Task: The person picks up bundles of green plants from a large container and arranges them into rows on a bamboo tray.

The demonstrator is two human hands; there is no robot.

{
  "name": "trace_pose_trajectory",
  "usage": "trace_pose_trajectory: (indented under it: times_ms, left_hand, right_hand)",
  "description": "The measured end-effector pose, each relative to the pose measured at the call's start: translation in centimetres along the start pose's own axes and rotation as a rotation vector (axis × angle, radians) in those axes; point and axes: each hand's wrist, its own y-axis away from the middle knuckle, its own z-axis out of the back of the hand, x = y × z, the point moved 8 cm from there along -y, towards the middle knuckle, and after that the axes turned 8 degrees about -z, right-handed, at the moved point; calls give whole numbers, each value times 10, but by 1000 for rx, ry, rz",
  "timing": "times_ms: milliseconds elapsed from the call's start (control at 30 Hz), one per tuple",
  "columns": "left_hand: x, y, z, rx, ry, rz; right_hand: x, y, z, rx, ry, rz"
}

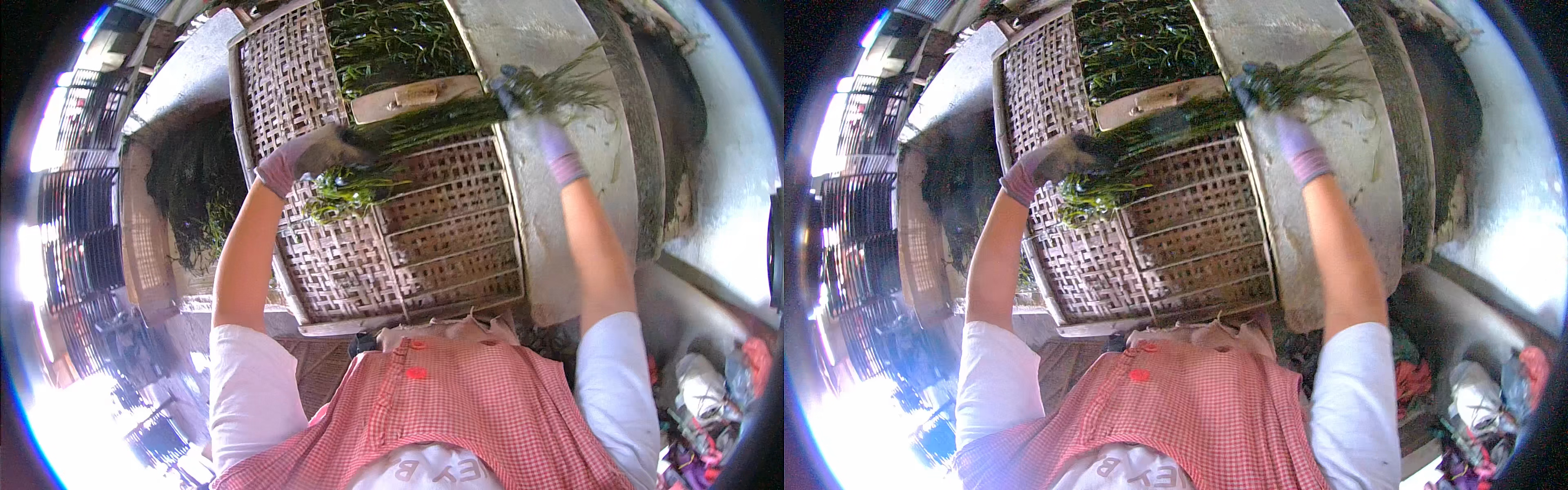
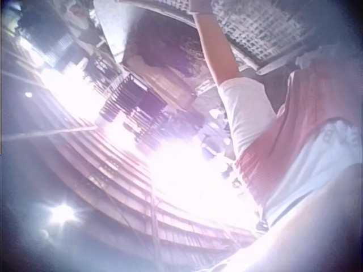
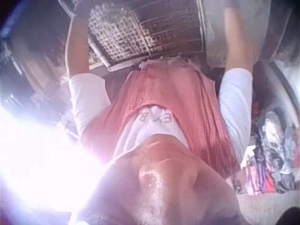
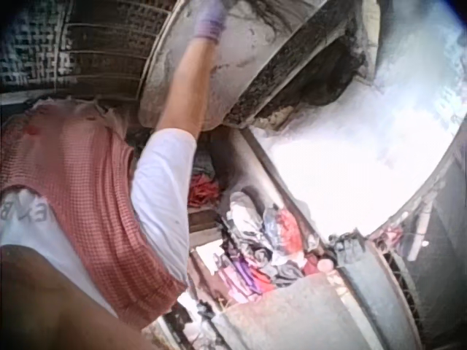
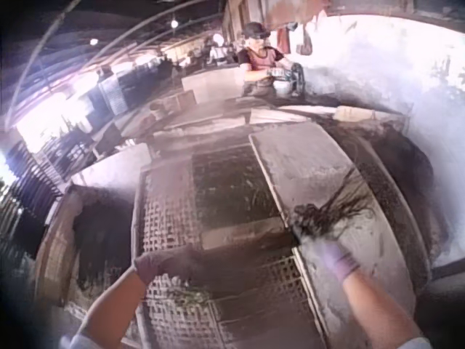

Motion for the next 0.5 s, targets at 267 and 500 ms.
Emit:
trace_pose_trajectory:
  times_ms: [267,500]
  left_hand:
    - [-41,24,14,-590,-254,668]
    - [-106,-169,-80,-834,-495,121]
  right_hand:
    - [47,-5,-5,-413,1633,275]
    - [39,-13,-59,-385,2075,371]
